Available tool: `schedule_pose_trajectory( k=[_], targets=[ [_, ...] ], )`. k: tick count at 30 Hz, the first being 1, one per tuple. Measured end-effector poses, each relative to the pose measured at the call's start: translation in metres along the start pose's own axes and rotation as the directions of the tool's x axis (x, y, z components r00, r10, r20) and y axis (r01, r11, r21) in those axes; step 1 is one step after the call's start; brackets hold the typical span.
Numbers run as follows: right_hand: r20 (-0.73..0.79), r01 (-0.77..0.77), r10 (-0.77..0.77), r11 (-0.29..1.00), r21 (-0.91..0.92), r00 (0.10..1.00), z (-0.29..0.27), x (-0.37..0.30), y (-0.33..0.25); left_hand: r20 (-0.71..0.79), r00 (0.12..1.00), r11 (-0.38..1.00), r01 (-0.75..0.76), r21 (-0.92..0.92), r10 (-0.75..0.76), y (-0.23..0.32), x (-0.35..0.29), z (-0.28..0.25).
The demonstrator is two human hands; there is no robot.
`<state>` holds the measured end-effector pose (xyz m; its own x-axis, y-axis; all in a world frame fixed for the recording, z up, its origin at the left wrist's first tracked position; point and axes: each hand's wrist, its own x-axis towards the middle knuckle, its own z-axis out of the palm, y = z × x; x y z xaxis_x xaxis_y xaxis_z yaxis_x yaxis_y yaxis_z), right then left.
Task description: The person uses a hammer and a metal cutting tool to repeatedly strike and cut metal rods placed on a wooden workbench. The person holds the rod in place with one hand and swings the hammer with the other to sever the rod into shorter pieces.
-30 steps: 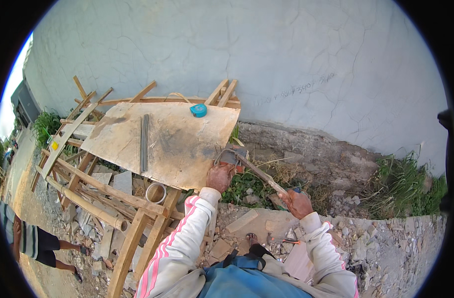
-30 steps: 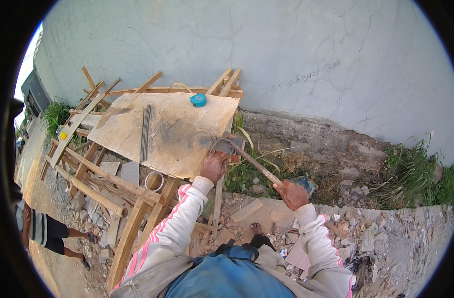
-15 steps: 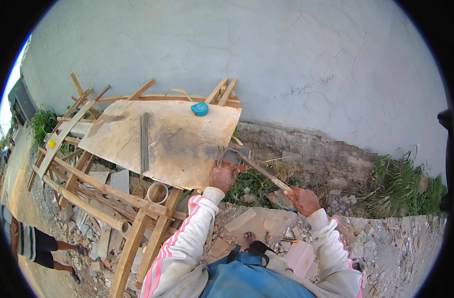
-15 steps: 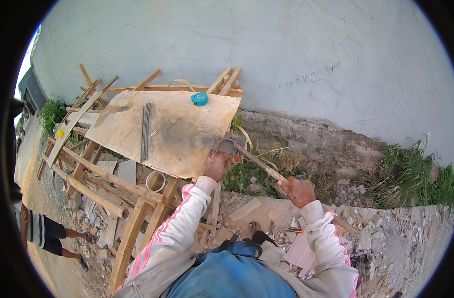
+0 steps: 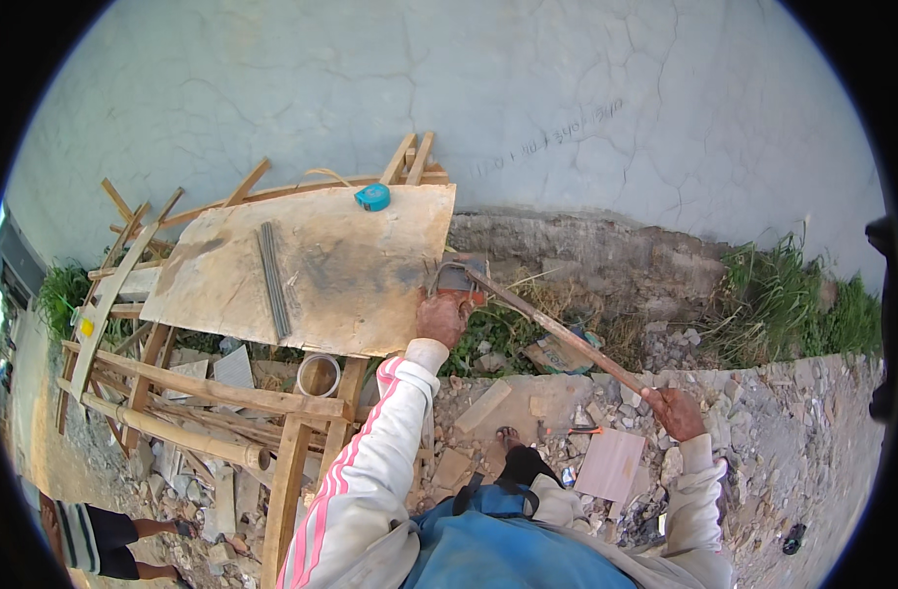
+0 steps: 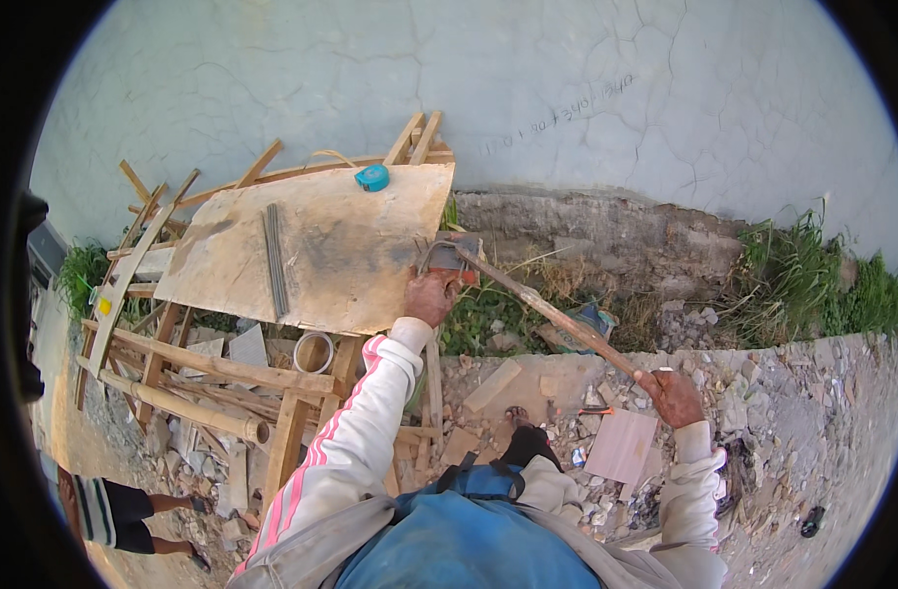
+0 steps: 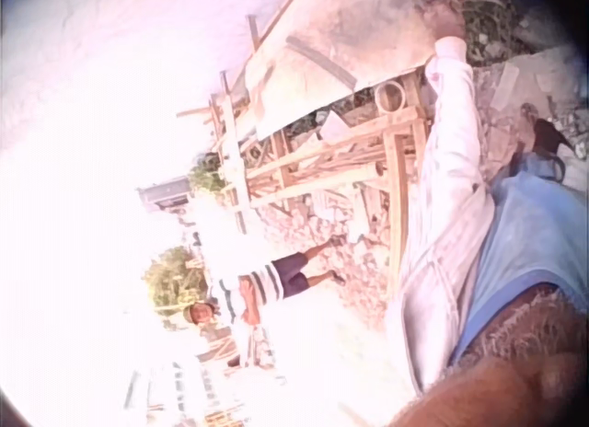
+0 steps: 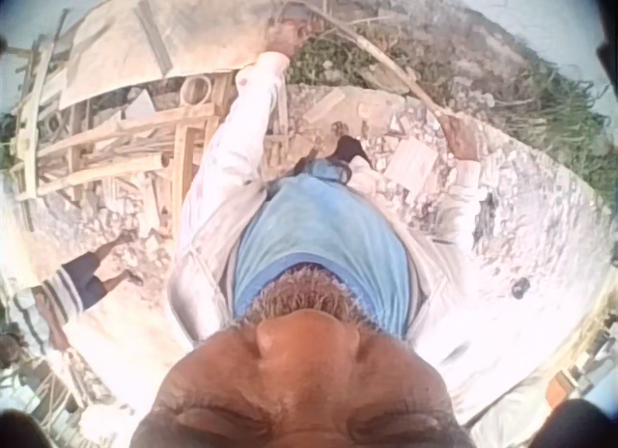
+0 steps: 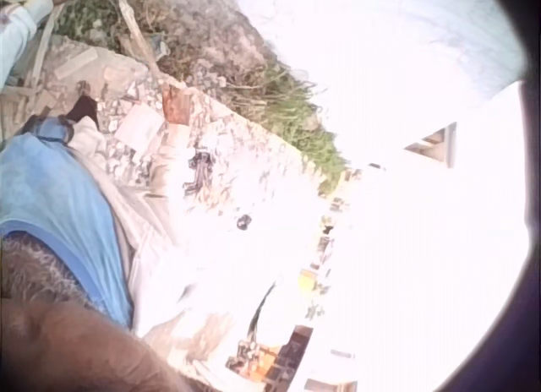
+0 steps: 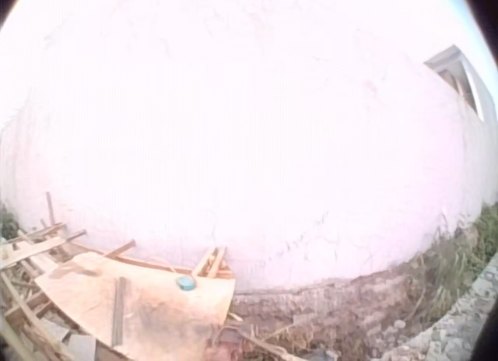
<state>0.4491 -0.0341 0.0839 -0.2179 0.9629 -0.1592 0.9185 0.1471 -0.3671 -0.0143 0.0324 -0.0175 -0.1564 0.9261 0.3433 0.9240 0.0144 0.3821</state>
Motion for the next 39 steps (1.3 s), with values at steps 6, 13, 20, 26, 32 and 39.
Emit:
schedule_pose_trajectory(
  k=[6, 13, 20, 26, 32, 39],
  targets=[
    [-0.217, -0.163, 0.154, 0.986, -0.025, 0.964, 0.092, -0.091, -0.067, 0.133, 0.990, 0.999, 0.052, -0.010, -0.051, 0.004, 0.003, -0.007],
    [-0.198, -0.049, 0.038, 0.998, -0.051, 0.979, 0.077, -0.078, -0.049, -0.028, 0.988, 0.988, 0.151, 0.026, -0.151, 0.023, 0.013, -0.017],
    [-0.023, -0.040, 0.042, 0.997, 0.070, 0.999, 0.043, -0.051, -0.026, 0.014, 0.988, 0.987, 0.151, -0.049, -0.151, 0.024, 0.010, -0.017],
    [-0.040, -0.066, 0.067, 0.997, 0.031, 0.997, 0.059, -0.070, -0.045, -0.002, 0.992, 0.992, 0.126, -0.026, -0.126, 0.017, 0.010, -0.012],
    [-0.167, -0.093, 0.093, 0.996, 0.006, 0.982, 0.063, -0.082, -0.060, -0.017, 0.995, 0.995, 0.095, -0.022, -0.095, 0.013, 0.006, -0.010],
    [-0.202, -0.163, 0.170, 0.985, 0.050, 0.964, 0.107, -0.121, -0.102, 0.036, 0.998, 0.999, 0.048, -0.003, -0.048, 0.007, 0.006, -0.008]
  ],
)
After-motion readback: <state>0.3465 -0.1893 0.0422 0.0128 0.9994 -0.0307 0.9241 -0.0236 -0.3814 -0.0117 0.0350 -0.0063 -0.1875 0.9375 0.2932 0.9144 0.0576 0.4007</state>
